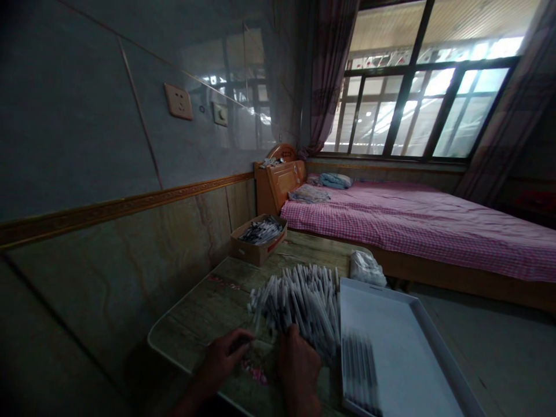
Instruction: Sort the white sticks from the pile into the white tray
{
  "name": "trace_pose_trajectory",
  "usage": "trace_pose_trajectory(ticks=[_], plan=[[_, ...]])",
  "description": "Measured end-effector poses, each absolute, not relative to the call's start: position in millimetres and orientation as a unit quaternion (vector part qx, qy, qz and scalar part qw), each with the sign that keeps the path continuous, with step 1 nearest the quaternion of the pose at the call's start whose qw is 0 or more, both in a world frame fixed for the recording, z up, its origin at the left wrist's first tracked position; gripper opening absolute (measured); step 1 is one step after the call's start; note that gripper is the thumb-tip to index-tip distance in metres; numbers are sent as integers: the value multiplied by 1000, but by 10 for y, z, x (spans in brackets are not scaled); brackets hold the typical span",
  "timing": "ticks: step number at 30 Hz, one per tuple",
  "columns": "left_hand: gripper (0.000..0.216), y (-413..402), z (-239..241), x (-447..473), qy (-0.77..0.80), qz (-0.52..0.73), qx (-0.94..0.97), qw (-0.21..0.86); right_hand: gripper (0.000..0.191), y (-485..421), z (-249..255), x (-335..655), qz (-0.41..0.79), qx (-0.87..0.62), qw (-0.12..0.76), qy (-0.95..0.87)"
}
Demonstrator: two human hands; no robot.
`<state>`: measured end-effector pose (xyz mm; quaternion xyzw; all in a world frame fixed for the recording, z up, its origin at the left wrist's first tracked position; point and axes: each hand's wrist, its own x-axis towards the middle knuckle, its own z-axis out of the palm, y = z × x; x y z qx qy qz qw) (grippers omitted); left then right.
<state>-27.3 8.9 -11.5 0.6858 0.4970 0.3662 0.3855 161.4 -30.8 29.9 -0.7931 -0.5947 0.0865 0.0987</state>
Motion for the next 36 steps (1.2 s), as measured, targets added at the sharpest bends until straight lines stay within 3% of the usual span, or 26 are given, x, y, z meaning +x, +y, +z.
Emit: trace_pose_trajectory(ticks=[14, 22, 29, 36], plan=[[27, 28, 31, -230, 484, 319, 730, 361, 30, -380, 133, 1668, 67, -814, 131, -562], [39, -13, 140, -139, 491, 226, 784, 307, 38, -398, -120, 1701, -2, -732, 281, -621], [27, 26, 40, 22, 524, 238, 783, 237, 42, -398, -185, 1697, -41, -640, 381, -666], [17, 201, 22, 223, 526, 307, 730, 311, 37, -393, -196, 1709, -38, -637, 399, -658]])
